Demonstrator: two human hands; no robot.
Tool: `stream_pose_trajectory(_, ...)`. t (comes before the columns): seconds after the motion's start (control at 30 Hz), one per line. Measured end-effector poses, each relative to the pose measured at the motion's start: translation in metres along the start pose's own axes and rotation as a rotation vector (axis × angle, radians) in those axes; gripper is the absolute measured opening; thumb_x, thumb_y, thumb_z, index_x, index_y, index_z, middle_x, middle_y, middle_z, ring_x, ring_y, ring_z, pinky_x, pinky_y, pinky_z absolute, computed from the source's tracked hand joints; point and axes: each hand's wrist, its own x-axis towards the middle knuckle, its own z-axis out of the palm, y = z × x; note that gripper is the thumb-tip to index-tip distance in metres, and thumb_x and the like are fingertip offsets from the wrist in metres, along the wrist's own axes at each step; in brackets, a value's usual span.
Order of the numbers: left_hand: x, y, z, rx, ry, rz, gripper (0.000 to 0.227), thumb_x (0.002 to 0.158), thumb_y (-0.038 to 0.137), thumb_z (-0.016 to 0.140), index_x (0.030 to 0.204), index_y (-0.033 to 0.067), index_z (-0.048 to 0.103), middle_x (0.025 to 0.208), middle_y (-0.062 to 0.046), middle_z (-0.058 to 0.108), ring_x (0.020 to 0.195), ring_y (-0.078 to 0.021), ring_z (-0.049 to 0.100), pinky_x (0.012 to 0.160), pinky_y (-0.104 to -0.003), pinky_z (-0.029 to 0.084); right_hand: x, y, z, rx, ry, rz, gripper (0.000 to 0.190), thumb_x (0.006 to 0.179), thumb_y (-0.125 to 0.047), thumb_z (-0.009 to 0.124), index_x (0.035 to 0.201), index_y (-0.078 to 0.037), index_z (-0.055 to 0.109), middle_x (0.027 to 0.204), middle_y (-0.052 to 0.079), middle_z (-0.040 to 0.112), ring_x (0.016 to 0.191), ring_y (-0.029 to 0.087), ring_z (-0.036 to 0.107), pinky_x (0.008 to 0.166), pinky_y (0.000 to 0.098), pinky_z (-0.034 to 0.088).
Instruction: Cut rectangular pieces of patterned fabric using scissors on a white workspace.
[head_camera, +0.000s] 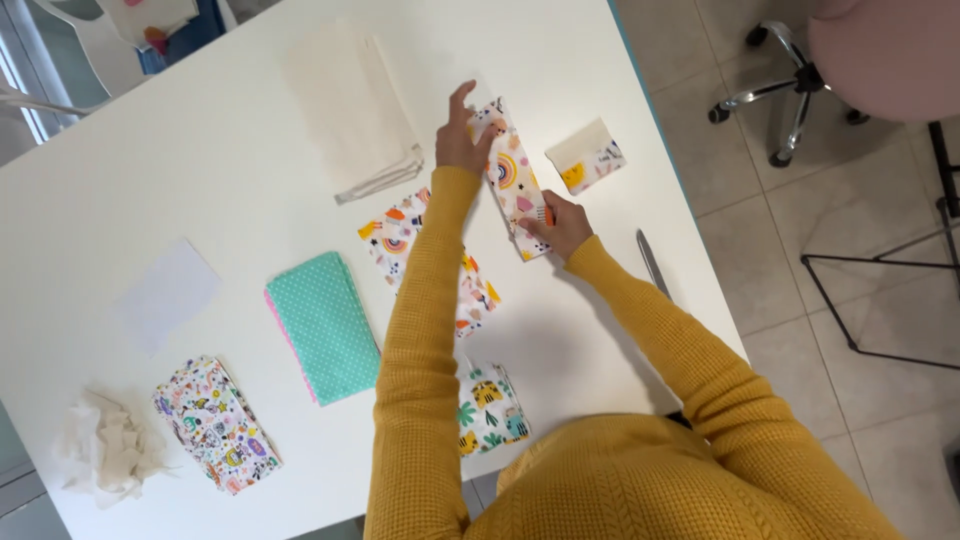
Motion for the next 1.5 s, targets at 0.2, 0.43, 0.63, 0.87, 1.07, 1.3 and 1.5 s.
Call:
stream_pose_trajectory(0.2,-0.025,0.024,-0.030,0.189,0.098,0.109,0.087,0.068,0.018,0.087,0.143,0.0123,0.044,0.120,-0.011,0.071,0.112,-0.0351,0.062,0.095,-0.048,0.044,-0.026,0.029,-0.007,-0.111,0.102,-0.060,0.043,0.082,-0.021,0.091,0.107,-0.002,0.062,0.078,0.012,0.068,0.058,0.015,0.054,0.051,0.0322,0.051)
stream_pose_trajectory(0.43,-0.209,-0.002,-0.086,0.261,-0.069,0.215,0.021,0.097,0.016,0.078,0.115,0.0127,0.068,0.117,-0.004,0.068,0.112,-0.0271,0.060,0.098,-0.043,0.047,-0.114,-0.011,-0.044,0.259,0.066,0.276,0.038,0.095,-0.002,0.069,0.123,-0.004,0.044,0.071,0.013,0.068,0.053,0.014,0.064,0.048,0.0305,0.055)
stream_pose_trajectory(0.63,-0.293,0.020,-0.101,0.310,-0.015,0.150,0.033,0.085,0.021,0.081,0.114,0.0139,0.069,0.116,-0.006,0.065,0.108,-0.0282,0.059,0.092,-0.043,0.047,-0.161,0.017,-0.003,0.001,-0.031,0.117,0.032,0.096,-0.008,0.069,0.123,-0.005,0.053,0.074,0.008,0.071,0.058,0.012,0.067,0.053,0.0275,0.055)
stream_pose_trajectory(0.87,-0.292,0.015,-0.100,0.386,-0.019,0.108,0.031,0.088,0.019,0.081,0.118,0.0138,0.073,0.113,-0.003,0.066,0.105,-0.0235,0.060,0.092,-0.039,0.047,-0.182,0.024,0.039,-0.164,-0.149,-0.092,0.028,0.096,-0.017,0.072,0.120,-0.010,0.060,0.095,0.006,0.076,0.077,0.013,0.074,0.071,0.0261,0.063)
stream_pose_trajectory(1.07,-0.295,0.011,-0.099,0.373,-0.001,0.123,0.025,0.089,0.022,0.082,0.112,0.0155,0.074,0.113,-0.002,0.066,0.106,-0.0227,0.059,0.091,-0.039,0.047,-0.144,-0.001,0.066,0.024,-0.107,-0.169,0.025,0.096,-0.010,0.069,0.120,-0.008,0.062,0.111,0.005,0.077,0.091,0.015,0.076,0.080,0.0281,0.063)
stream_pose_trajectory(1.3,-0.296,0.009,-0.104,0.298,-0.021,0.131,0.043,0.083,0.027,0.083,0.122,0.0156,0.070,0.120,-0.003,0.064,0.113,-0.0251,0.058,0.095,-0.041,0.044,-0.105,0.011,0.108,0.160,-0.064,-0.112,0.028,0.092,0.003,0.070,0.117,-0.002,0.057,0.114,0.009,0.073,0.104,0.014,0.074,0.092,0.0278,0.061)
stream_pose_trajectory(1.5,-0.286,0.026,-0.107,0.291,-0.033,0.105,0.061,0.077,0.037,0.086,0.128,0.0112,0.064,0.116,-0.002,0.066,0.105,-0.0253,0.057,0.091,-0.041,0.043,-0.096,0.006,0.119,0.230,-0.074,-0.067,0.031,0.091,0.003,0.067,0.118,-0.001,0.053,0.115,0.009,0.070,0.102,0.015,0.073,0.089,0.0282,0.061)
